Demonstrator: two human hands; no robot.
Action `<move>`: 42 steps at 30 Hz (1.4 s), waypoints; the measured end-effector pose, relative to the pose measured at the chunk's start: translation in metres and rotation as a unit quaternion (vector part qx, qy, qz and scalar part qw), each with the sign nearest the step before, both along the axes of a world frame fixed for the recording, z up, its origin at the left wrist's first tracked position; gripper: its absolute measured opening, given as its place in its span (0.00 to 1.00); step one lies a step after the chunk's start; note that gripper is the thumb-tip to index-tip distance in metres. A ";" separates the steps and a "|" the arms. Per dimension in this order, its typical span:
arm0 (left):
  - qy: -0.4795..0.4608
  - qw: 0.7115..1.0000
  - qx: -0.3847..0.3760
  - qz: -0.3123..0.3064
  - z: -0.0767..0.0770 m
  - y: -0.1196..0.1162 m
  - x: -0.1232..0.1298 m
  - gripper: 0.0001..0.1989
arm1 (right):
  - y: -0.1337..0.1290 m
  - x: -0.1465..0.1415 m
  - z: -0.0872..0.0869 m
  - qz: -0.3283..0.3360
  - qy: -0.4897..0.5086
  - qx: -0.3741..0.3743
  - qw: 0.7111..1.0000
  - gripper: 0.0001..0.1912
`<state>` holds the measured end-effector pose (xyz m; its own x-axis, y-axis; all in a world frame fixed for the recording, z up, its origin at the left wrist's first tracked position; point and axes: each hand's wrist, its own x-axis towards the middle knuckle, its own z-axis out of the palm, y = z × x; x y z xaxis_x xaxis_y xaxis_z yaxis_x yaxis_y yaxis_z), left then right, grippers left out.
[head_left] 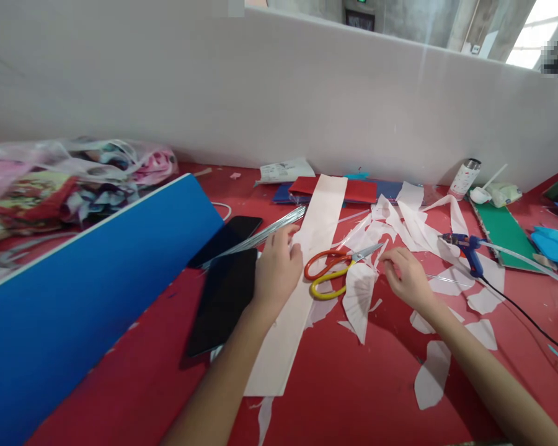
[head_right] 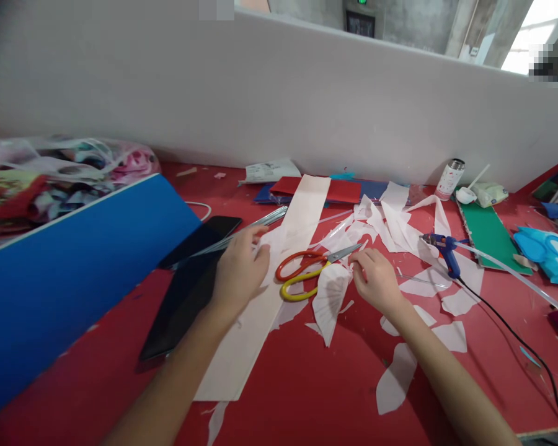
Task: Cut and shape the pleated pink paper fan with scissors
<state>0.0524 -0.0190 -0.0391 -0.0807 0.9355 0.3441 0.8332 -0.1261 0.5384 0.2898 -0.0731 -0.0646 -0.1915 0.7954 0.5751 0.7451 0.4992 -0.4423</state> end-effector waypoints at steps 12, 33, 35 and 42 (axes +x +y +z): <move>-0.444 0.807 -0.284 -0.266 0.000 -0.019 0.027 0.30 | -0.005 -0.020 0.025 0.110 0.002 -0.064 0.992 0.16; -0.414 0.791 -0.310 -0.327 -0.019 -0.023 0.042 0.31 | 0.007 -0.008 0.034 0.147 0.106 -0.366 0.913 0.09; -0.367 0.840 -0.261 -0.302 -0.023 -0.021 0.040 0.25 | 0.008 -0.005 0.034 0.136 0.138 -0.377 0.906 0.11; -0.132 0.940 -0.155 -0.275 -0.034 -0.019 0.036 0.12 | 0.010 0.015 0.024 0.062 0.222 -0.336 0.913 0.12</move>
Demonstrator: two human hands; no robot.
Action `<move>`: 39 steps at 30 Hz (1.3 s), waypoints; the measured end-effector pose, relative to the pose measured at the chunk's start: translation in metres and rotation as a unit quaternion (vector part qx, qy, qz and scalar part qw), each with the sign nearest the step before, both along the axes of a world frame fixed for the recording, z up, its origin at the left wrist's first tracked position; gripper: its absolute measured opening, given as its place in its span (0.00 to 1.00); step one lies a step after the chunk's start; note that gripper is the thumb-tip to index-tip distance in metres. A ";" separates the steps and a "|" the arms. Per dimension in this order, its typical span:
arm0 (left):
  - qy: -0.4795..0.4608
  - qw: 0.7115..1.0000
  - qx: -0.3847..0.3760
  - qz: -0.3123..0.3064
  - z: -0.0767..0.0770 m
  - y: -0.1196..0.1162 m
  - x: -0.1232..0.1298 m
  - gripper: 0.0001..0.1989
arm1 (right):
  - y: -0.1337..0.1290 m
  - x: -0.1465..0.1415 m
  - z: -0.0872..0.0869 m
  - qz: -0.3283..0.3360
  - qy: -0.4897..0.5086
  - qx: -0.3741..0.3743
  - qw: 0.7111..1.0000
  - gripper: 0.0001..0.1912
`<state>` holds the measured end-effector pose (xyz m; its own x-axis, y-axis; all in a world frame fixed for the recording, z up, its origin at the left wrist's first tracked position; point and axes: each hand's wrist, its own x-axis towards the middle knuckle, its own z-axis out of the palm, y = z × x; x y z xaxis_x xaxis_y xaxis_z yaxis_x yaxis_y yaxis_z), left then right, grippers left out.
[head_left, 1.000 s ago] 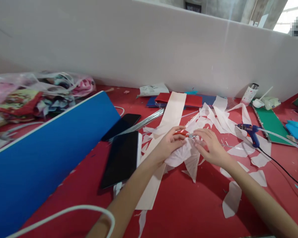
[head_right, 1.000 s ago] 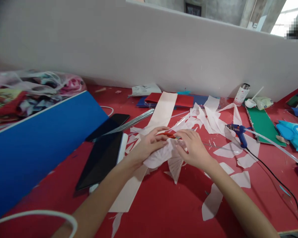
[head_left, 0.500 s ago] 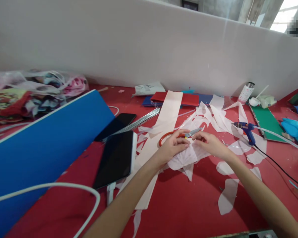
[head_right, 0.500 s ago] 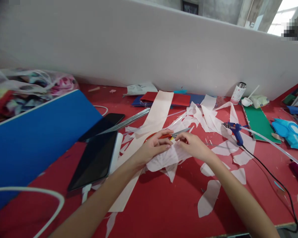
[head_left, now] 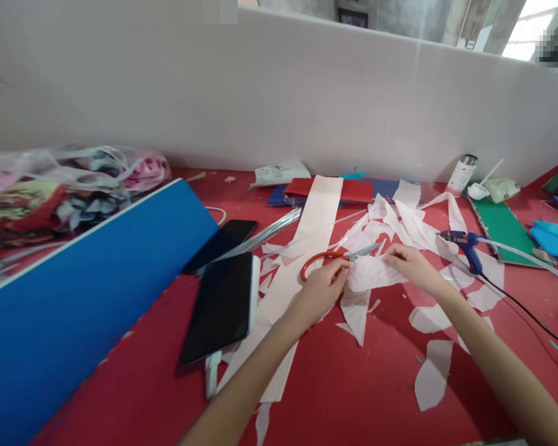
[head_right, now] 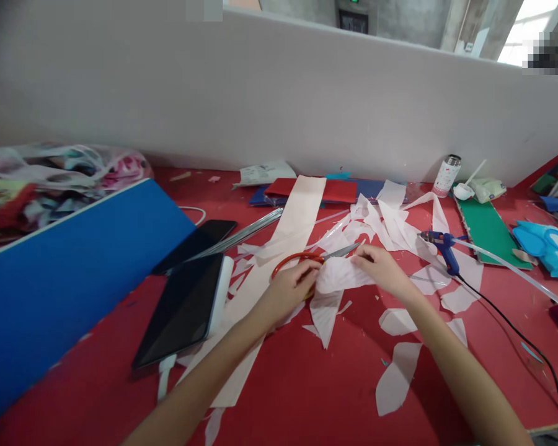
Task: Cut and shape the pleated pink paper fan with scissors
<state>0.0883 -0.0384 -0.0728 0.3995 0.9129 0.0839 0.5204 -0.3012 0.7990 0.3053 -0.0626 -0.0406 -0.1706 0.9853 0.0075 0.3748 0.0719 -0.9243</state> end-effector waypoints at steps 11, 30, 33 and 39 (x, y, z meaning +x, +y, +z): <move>0.280 0.944 0.173 -0.031 -0.006 -0.014 0.003 0.23 | -0.016 0.016 -0.031 -0.177 0.036 0.004 0.983 0.10; -0.052 0.998 0.006 0.045 -0.005 -0.015 0.003 0.11 | -0.040 0.008 -0.035 -0.032 -0.138 0.018 0.990 0.07; -0.090 0.992 -0.055 0.063 -0.009 -0.012 0.003 0.12 | -0.042 0.005 -0.036 -0.032 -0.162 0.012 0.986 0.08; -0.126 0.982 -0.125 0.062 -0.020 -0.015 0.007 0.12 | -0.047 0.004 -0.029 -0.020 -0.143 -0.008 0.990 0.07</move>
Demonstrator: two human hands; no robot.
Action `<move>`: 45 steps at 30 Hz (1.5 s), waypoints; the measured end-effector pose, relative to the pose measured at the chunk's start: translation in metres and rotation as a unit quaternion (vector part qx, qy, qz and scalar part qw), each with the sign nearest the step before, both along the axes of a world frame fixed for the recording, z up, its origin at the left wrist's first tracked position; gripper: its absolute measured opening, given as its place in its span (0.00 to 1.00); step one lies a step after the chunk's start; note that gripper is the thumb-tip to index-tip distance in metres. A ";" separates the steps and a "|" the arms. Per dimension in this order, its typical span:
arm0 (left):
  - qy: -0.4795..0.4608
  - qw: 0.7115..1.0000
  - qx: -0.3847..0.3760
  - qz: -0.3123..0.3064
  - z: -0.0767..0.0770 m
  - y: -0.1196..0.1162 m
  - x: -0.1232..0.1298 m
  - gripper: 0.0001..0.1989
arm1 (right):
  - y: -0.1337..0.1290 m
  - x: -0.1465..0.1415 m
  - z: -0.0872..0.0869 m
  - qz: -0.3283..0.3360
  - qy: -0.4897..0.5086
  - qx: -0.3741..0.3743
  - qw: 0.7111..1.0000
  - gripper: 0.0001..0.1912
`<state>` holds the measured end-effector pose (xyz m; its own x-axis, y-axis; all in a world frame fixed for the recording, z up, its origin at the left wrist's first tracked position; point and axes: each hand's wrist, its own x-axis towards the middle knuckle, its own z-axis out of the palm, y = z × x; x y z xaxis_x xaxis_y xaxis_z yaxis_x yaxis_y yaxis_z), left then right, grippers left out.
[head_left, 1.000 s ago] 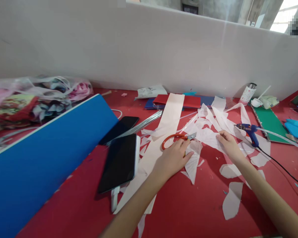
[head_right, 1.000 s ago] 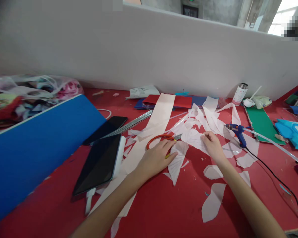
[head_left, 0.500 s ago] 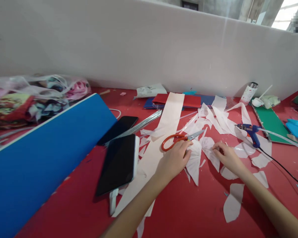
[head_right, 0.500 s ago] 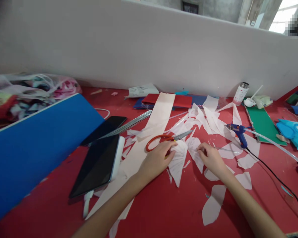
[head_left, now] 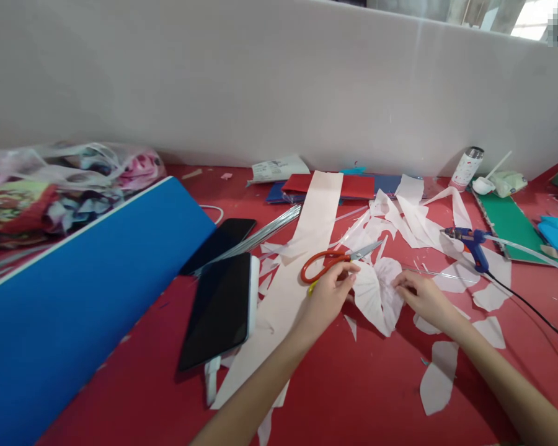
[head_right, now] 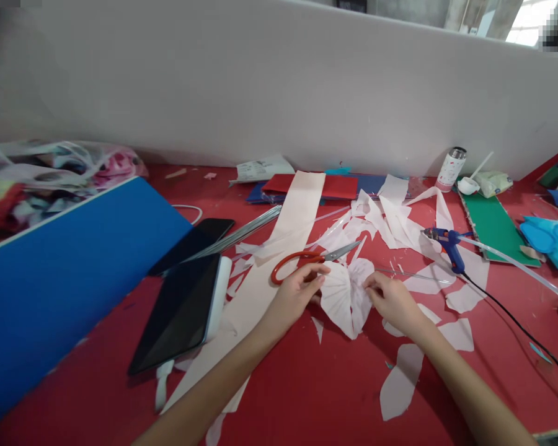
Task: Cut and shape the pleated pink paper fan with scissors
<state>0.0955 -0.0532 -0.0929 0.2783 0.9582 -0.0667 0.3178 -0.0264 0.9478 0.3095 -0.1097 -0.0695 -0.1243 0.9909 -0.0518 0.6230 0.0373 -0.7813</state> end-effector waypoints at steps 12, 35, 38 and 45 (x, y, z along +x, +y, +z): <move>0.230 0.961 0.152 -0.020 0.012 -0.012 0.005 0.13 | -0.004 0.014 0.001 -0.014 -0.166 0.051 0.985 0.08; 0.371 0.817 0.409 -0.166 0.009 -0.013 0.012 0.13 | 0.002 0.016 -0.009 0.096 -0.229 0.170 0.954 0.14; 0.374 0.813 0.414 -0.167 0.009 -0.013 0.013 0.14 | 0.002 0.016 -0.009 0.095 -0.225 0.175 0.954 0.14; 0.394 0.828 0.392 -0.070 0.007 -0.007 0.005 0.20 | 0.001 0.016 -0.012 0.059 -0.209 0.218 0.951 0.14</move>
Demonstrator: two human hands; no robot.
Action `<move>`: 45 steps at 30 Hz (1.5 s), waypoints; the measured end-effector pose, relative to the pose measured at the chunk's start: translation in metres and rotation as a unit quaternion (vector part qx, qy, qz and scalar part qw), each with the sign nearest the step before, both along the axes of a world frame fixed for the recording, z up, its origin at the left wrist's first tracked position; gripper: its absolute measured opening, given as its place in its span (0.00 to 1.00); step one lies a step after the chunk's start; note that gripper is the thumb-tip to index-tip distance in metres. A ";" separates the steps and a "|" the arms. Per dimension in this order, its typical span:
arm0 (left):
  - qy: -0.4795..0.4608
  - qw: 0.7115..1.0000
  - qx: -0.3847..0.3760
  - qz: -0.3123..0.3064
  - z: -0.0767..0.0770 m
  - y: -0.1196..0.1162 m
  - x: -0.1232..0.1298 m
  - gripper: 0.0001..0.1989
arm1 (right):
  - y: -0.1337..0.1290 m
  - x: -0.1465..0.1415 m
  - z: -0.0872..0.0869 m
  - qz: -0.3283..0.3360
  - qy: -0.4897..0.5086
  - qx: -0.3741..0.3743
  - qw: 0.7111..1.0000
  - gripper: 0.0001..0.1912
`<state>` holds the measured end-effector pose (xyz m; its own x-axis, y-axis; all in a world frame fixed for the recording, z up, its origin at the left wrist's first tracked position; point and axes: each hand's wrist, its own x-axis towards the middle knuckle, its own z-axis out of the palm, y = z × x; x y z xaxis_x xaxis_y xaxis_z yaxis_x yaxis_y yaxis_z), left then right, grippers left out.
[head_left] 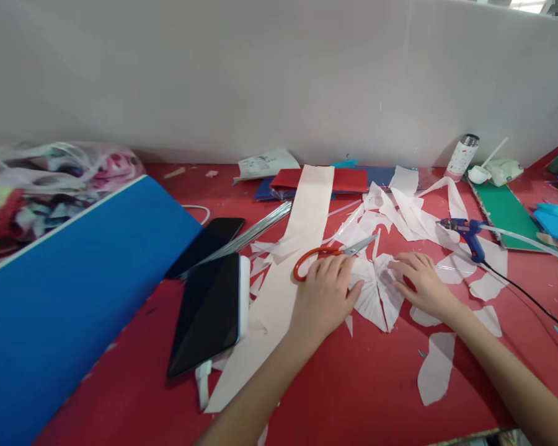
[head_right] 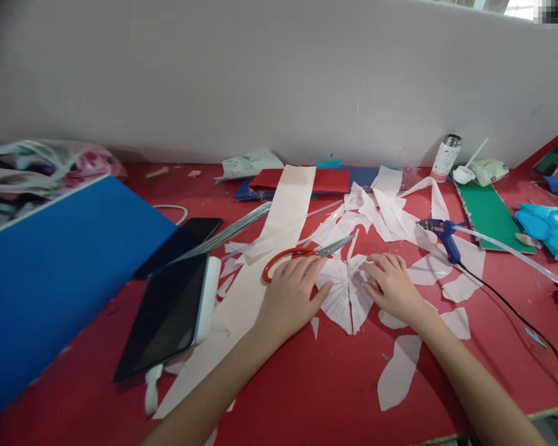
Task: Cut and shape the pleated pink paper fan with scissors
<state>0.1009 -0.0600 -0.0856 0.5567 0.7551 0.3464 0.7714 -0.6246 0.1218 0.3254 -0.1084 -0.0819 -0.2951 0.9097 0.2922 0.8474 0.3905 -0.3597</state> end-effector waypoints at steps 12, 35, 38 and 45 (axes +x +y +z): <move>0.029 0.999 -0.004 0.026 -0.007 0.007 0.000 0.22 | -0.001 -0.008 0.000 0.020 0.033 0.016 0.999 0.11; -0.448 0.816 -0.365 0.026 0.021 -0.008 0.004 0.10 | 0.016 -0.058 0.025 -0.083 0.372 -0.157 0.911 0.15; -0.451 0.806 -0.383 -0.018 0.021 -0.010 0.005 0.10 | 0.019 -0.066 0.026 -0.105 0.374 -0.136 0.911 0.16; -0.406 0.851 -0.331 0.035 0.027 -0.020 0.013 0.15 | 0.012 -0.075 0.027 -0.128 0.355 -0.108 0.920 0.16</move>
